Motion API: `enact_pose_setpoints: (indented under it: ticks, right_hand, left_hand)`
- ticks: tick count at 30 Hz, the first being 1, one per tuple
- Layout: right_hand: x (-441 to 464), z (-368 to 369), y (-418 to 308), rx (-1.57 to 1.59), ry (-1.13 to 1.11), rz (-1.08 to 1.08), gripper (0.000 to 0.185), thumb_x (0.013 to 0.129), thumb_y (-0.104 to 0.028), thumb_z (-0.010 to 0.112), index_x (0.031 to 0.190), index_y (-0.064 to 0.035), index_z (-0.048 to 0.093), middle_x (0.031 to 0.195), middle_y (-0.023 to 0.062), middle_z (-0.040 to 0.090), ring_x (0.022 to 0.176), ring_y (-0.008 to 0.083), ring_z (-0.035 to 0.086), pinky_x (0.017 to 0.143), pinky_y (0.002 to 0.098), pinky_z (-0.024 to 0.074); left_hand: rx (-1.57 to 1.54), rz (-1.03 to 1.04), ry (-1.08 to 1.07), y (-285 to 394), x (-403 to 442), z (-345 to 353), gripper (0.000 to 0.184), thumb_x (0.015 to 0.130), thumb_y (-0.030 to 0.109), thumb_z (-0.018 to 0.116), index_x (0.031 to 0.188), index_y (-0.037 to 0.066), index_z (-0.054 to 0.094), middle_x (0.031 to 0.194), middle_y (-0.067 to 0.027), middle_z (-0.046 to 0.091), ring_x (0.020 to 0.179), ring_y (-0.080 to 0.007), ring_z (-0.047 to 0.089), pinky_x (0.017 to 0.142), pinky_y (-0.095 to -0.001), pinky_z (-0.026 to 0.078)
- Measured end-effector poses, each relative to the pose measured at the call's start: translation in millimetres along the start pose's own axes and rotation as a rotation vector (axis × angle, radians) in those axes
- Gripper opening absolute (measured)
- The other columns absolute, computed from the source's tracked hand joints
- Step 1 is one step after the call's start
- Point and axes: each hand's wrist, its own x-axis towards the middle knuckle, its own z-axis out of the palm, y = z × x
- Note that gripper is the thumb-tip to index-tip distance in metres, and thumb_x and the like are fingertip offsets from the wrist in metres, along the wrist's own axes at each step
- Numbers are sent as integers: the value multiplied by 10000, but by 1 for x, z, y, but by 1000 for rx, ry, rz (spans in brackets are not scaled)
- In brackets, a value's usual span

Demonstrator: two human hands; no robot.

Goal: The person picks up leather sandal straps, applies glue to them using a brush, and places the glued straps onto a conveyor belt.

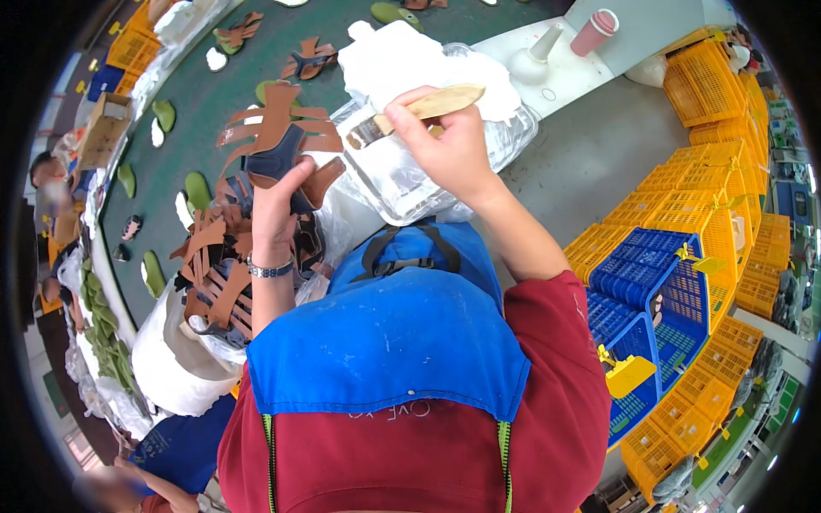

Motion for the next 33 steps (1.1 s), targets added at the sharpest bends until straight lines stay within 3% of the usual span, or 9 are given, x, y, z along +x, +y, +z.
enact_pose_setpoints:
  ticks: [3,6,9,11,15,25,29,30,33]
  right_hand:
    - [0,-10,-4,124,38,81,99,800,-93,570,806,3,589,677,4,553,584,43,473,513,179,372]
    - [-2,-18,-3,160,68,114,111,805,-100,570,822,9,585,677,0,538,580,38,459,509,171,362]
    - [-5,-22,-4,157,120,127,113,807,-98,566,815,13,584,659,1,528,569,36,450,507,167,354]
    - [-7,-24,-5,169,155,152,115,815,-92,549,810,18,582,638,2,518,556,37,440,507,169,344]
    - [-9,-32,0,167,173,163,116,814,-94,548,802,15,582,633,5,516,549,42,437,508,175,345]
    - [-8,-37,1,179,213,136,129,811,-116,563,805,10,588,629,2,518,546,42,443,500,174,349]
    - [-5,-41,4,218,243,130,143,814,-131,565,822,8,595,622,-4,521,548,40,454,497,171,352]
    - [-4,-41,5,237,251,132,152,817,-137,562,829,12,594,621,-3,520,547,43,453,499,173,353]
    - [1,-47,4,401,263,156,184,829,-153,550,852,26,584,616,4,516,544,57,451,511,180,360]
  left_hand:
    - [468,101,-53,3,11,-15,371,709,34,615,1045,-54,486,848,-72,572,712,-83,535,626,-208,446]
    - [538,312,125,9,21,-20,543,717,40,602,1172,-47,316,853,-86,561,694,-123,548,615,-250,455]
    - [758,538,293,28,26,-26,645,724,45,624,1228,-35,230,1018,-112,484,850,-125,509,708,-229,433]
    - [524,628,353,39,33,-30,588,715,43,607,1180,-24,253,982,-158,507,851,-152,531,710,-264,440]
    - [1067,514,246,61,44,-63,635,704,65,611,1232,20,261,1033,-139,498,887,-191,537,783,-277,427]
    - [1117,736,440,98,35,-63,631,714,159,623,1252,43,314,1066,-211,508,936,-270,541,802,-320,429]
    - [1308,832,461,111,30,-69,403,805,124,528,1182,9,446,1017,-154,569,879,-243,572,742,-322,444]
    - [1291,930,509,109,32,-72,287,834,101,493,1098,-10,522,904,-108,609,778,-191,586,685,-286,449]
    - [1055,810,510,107,32,-78,269,839,122,508,1066,-15,551,826,-70,620,694,-105,554,607,-224,426]
